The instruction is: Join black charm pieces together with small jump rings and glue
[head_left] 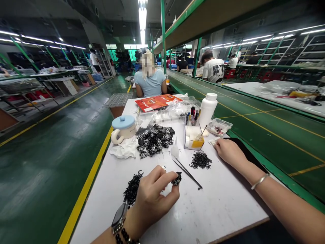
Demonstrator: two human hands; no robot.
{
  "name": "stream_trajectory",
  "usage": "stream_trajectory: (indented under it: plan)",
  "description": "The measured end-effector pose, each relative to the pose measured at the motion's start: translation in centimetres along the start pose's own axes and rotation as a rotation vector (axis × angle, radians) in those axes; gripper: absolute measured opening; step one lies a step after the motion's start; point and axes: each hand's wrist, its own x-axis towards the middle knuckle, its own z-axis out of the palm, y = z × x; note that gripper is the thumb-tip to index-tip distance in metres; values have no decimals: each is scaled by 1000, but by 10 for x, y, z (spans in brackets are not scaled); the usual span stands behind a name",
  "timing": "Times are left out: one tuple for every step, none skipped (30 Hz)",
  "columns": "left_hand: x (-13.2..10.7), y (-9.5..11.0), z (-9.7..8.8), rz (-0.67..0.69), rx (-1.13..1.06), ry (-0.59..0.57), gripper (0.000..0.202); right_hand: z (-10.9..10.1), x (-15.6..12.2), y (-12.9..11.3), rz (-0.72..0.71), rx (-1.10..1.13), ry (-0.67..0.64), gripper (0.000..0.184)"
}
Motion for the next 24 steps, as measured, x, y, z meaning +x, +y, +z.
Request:
stream_trajectory:
  plan:
    - [0,0,0,0,10,2,29,-1,-1,0,0,-1,3,28]
    - [0,-1,0,-1,17,2,29,-1,-2,-1,0,0,5,29]
    - [0,-1,0,-1,23,2,29,-1,-3,-1,3,1,8,29]
    - [0,-1,0,-2,25,2,29,-1,-4,-2,6,2,9,29]
    - [0,-1,0,-2,26,1,29,-1,-5,-2,9,4,10,30]
    - [0,-1,1,-4,26,-1,29,-1,-6,-2,12,5,8,30]
    - [-1,-1,1,-7,27,-2,30,-1,-6,-2,14,7,4,30]
    - [-1,-2,1,-10,26,-4,30,-1,-7,-2,15,9,-2,30]
    - [-2,-2,1,-14,25,-6,30,-1,-7,-2,17,12,-8,31]
    - [-2,-2,1,-18,24,-10,30,-1,-6,-2,19,15,-15,31]
    - [-2,-3,2,-21,22,-14,30,-1,-6,-2,21,20,-20,31]
    - [-3,-3,2,-23,19,-18,30,-1,-6,-1,22,25,-25,31]
    - [-3,-3,2,-25,19,-22,30,-1,-6,-1,22,31,-27,31]
    - [-2,-4,2,-25,20,-24,30,-2,-6,-1,20,38,-29,31]
    - [-2,-4,2,-24,23,-25,30,-3,-6,-2,17,48,-29,32]
    - [-2,-4,1,-22,28,-23,30,-4,-6,-2,14,59,-29,31]
    - [-2,-4,1,-19,35,-17,30,-6,-7,-3,9,71,-29,31]
    - [-2,-4,1,-16,44,-14,30,-7,-7,-3,5,85,-26,31]
    - [-2,-5,1,-14,55,-13,29,-8,-7,-4,0,101,-26,31]
    - [-2,-5,1,-11,65,-17,29,-9,-7,-4,-7,117,-24,31]
    - [-3,-6,1,-12,76,-19,28,-10,-6,-4,-15,134,-24,31]
    - [-3,-8,2,-11,85,-17,27,-10,-6,-3,-26,152,-24,30]
    - [-4,-9,3,-11,93,-11,27,-9,-5,-2,-38,171,-24,30]
    - [-5,-10,4,-12,101,-4,26,-8,-5,-1,-51,190,-23,29]
